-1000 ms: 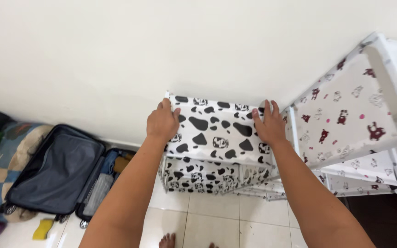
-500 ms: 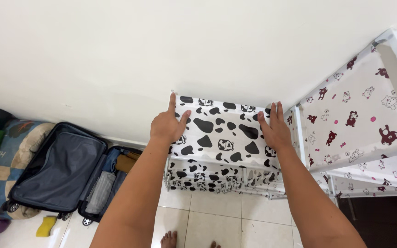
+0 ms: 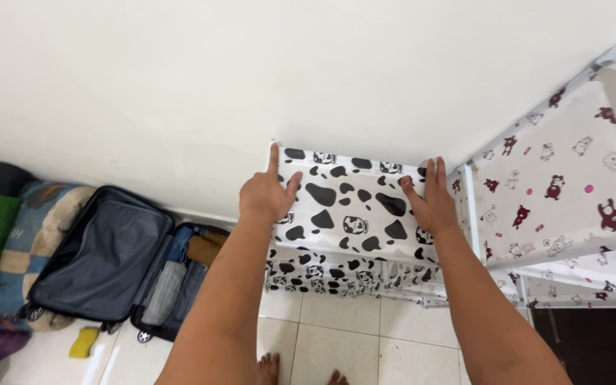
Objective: The person assembles a modular fabric-covered shelf by inserting metal rods into a fabric frame and stacking the completed unit onto an existing shelf. They then wipe metal rods and a plastic connector with a cloth and insert the rods into the connector.
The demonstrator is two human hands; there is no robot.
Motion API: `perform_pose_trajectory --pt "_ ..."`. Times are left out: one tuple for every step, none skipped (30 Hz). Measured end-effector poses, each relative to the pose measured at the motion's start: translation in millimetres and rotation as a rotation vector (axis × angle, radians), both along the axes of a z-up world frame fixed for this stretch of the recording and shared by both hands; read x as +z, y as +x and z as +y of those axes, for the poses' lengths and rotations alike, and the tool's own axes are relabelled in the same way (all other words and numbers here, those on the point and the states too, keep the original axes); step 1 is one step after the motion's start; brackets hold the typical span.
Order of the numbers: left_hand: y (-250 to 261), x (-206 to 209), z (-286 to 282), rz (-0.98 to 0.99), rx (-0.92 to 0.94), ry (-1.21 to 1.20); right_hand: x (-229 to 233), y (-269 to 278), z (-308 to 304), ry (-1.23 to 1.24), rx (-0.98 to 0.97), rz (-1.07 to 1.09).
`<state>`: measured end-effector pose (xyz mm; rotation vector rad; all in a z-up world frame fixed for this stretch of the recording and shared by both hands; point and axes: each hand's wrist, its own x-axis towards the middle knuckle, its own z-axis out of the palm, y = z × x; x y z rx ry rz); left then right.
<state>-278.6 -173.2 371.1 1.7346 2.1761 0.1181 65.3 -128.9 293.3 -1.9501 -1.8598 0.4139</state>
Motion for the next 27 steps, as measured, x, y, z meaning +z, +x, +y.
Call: perform_pose_trajectory --pt "2.1 1.2 3.1 0.002 -0.012 0.021 0.0 1.0 1.1 0.024 0.007 0.003" --pt "4.6 -0.1 3.5 0.006 -0.012 0.012 -0.8 2.4 0.3 0.043 0.021 0.002" --pt "6.6 -1.8 4.1 0.009 -0.011 0.003 -0.1 5.7 0.3 0.019 0.007 0.000" --pt "4.5 -3.1 3.9 0.020 -0.006 -0.006 -1.3 4.4 0.4 -0.006 -0.003 0.005" --pt "4.2 -5.4 2.2 0.020 -0.005 0.008 -2.5 2.7 -0.1 -0.032 -0.012 0.010" --pt "5.9 -6.9 1.9 0.020 -0.009 0.027 -1.9 2.3 0.1 -0.019 -0.007 -0.007" --pt "6.1 -7.7 2.1 0.020 -0.013 0.045 -1.5 2.1 0.4 -0.007 -0.002 -0.023" --pt "8.8 -8.9 3.0 0.021 -0.013 0.034 -0.2 6.0 -0.2 0.006 0.001 -0.045" --pt "11.4 -9.9 3.9 0.021 -0.014 0.022 0.3 9.5 -1.6 0.022 0.002 -0.040" --pt "12.4 -11.0 2.8 0.023 -0.010 0.008 -0.4 11.0 -3.8 0.035 0.006 -0.034" --pt "14.3 -11.9 1.6 0.027 -0.018 0.013 -0.9 12.7 -6.1 0.049 0.010 -0.027" --pt "14.4 -11.5 1.0 0.034 -0.022 0.021 -1.2 12.1 -6.6 0.039 0.007 -0.031" --pt "14.1 -10.8 0.2 0.041 -0.026 0.029 -1.2 11.5 -6.9 0.028 0.003 -0.036" --pt "14.9 -9.9 1.0 0.036 -0.026 0.034 -0.4 12.3 -6.1 0.019 -0.003 -0.042" --pt "15.8 -9.0 2.0 0.031 -0.025 0.039 0.4 13.0 -5.1 0.030 0.000 -0.051" --pt "15.7 -8.9 1.8 0.027 -0.023 0.043 0.5 12.4 -4.4 0.039 0.006 -0.058" --pt "15.0 -8.6 2.3 0.023 -0.017 0.019 0.6 11.4 -3.4 0.048 0.011 -0.066" --pt "15.0 -9.3 1.4 0.018 -0.013 -0.010 0.2 11.3 -4.9 0.021 0.001 -0.072" --pt "14.8 -10.2 0.1 0.012 -0.010 -0.038 0.0 11.2 -6.2 -0.006 -0.009 -0.078" --pt "13.7 -10.0 0.7 0.015 -0.012 -0.007 0.9 9.9 -3.6 -0.027 -0.018 -0.082" --pt "12.4 -9.8 1.2 0.019 -0.015 0.023 1.7 8.6 -1.5 -0.023 -0.015 -0.089" --pt "10.5 -9.5 1.6 0.023 -0.018 0.053 2.1 7.0 0.5 -0.020 -0.011 -0.096" --pt "7.7 -8.9 2.8 0.020 -0.013 0.051 2.1 5.4 2.7 -0.017 -0.008 -0.102" --pt "5.7 -9.9 2.4 0.014 -0.009 0.042 1.0 5.3 3.3 -0.038 -0.008 -0.119" --pt "4.1 -11.2 1.6 0.009 -0.005 0.034 -0.2 6.0 4.0 -0.059 -0.008 -0.136" --pt "2.3 -12.5 -0.1 -0.008 -0.001 0.034 -2.5 5.9 3.9 -0.080 -0.006 -0.150" --pt "0.9 -13.9 -2.3 -0.025 0.003 0.033 -4.8 6.4 2.8 -0.068 0.016 -0.148"
